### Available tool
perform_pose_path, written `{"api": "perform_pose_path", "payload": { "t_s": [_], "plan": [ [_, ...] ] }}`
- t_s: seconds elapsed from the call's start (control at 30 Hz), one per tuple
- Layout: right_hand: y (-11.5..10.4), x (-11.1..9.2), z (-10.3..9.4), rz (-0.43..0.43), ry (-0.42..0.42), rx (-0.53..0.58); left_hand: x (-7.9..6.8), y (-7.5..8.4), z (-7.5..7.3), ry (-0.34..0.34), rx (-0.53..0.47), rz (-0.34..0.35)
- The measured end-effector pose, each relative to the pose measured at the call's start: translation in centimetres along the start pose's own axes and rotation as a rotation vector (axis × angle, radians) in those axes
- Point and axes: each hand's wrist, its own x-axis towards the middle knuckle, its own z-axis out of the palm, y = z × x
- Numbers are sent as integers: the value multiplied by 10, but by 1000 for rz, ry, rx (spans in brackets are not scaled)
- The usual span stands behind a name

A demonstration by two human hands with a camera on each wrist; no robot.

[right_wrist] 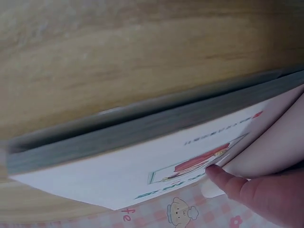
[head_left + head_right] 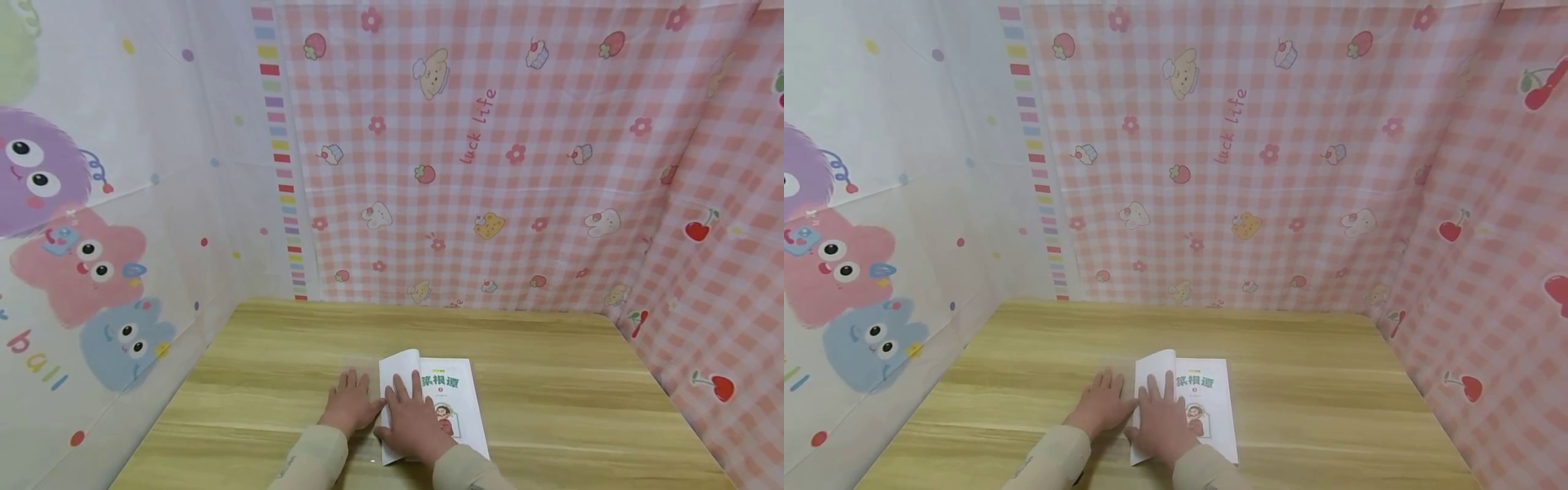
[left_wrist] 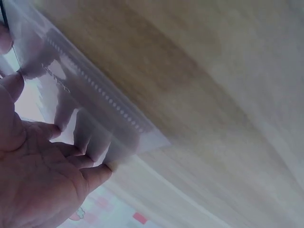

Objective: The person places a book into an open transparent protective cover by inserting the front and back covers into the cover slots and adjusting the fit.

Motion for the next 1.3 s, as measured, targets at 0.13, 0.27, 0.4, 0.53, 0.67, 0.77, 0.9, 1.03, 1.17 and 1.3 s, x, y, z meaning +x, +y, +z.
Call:
{"api": "perform_pose_path", "payload": {
  "t_s": [0.13, 0.27, 0.4, 0.53, 0.67, 0.77, 0.9, 1.03, 1.17, 1.3],
  "plan": [
    [9, 1, 2, -10, -20, 58, 2, 0, 4, 11, 23, 0],
    [17, 2, 7, -32, -6, 105, 5, 0, 7, 19, 27, -4],
    [20, 3, 13, -49, 11, 116, 6, -3, 7, -5, 8, -12],
    [17, 3, 15, -32, 2, 87, 5, -3, 5, -40, -5, -16],
    [17, 4, 12, -50, -11, 63, 3, -2, 4, -37, 11, -10],
    [20, 3, 5, -83, -13, 72, 2, -2, 3, -26, 21, -5],
    [25, 2, 1, -110, -8, 120, 4, -3, 4, -27, 27, -7],
    [25, 0, 3, -106, -12, 144, 4, -4, 3, -43, 21, -11],
    [20, -1, 3, -77, -34, 132, 3, -2, 0, -54, 13, -13],
    [17, -3, -2, -70, -67, 138, 1, 0, 0, -57, 21, -17]
  ]
}}
